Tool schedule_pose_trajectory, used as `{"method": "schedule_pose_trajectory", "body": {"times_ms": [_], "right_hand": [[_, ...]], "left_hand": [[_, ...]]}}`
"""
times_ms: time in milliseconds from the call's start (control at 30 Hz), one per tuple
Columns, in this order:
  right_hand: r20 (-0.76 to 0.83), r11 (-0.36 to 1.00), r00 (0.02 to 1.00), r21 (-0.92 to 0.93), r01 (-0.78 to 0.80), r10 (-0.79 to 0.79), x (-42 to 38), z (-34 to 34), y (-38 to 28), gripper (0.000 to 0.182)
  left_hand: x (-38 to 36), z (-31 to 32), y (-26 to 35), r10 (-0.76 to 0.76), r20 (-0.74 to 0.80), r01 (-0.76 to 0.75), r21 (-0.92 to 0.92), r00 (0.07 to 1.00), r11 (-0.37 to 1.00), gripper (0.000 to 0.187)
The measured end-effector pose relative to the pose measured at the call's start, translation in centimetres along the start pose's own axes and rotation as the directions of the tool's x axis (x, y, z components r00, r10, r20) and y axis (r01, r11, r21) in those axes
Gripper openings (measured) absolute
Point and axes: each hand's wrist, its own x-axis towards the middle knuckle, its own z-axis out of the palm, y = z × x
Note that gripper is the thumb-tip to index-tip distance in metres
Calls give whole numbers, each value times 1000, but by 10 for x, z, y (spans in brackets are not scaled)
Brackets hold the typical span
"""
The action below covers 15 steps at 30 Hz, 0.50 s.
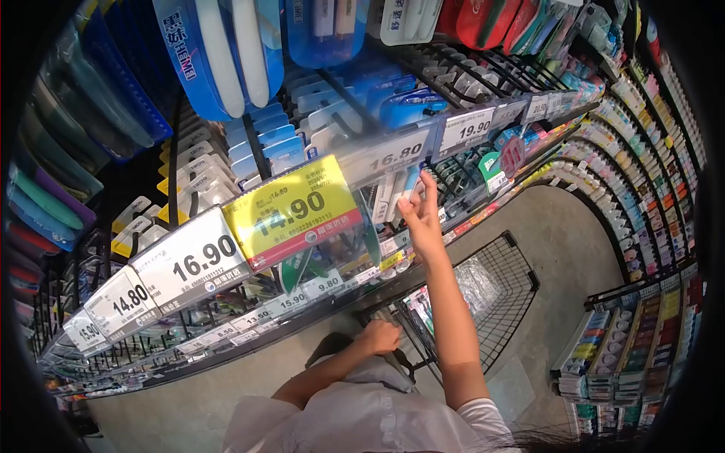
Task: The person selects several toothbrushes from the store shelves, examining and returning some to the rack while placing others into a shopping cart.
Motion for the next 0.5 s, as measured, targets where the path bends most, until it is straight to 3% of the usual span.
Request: {"method": "schedule_pose_trajectory", "body": {"times_ms": [100,233,500], "right_hand": [[20,999,1000,53,6,-7,3,3,5,71],[21,998,1000,56,-3,2,-3,8,-3,65],[-125,916,963,-360,178,-237,3,9,3,52]], "left_hand": [[1,-3,1,-8,49,9,-18,999,1000,25],[1,0,0,-3,41,3,-4,999,1000,26],[2,-1,0,-5,68,3,30,998,1000,27]]}}
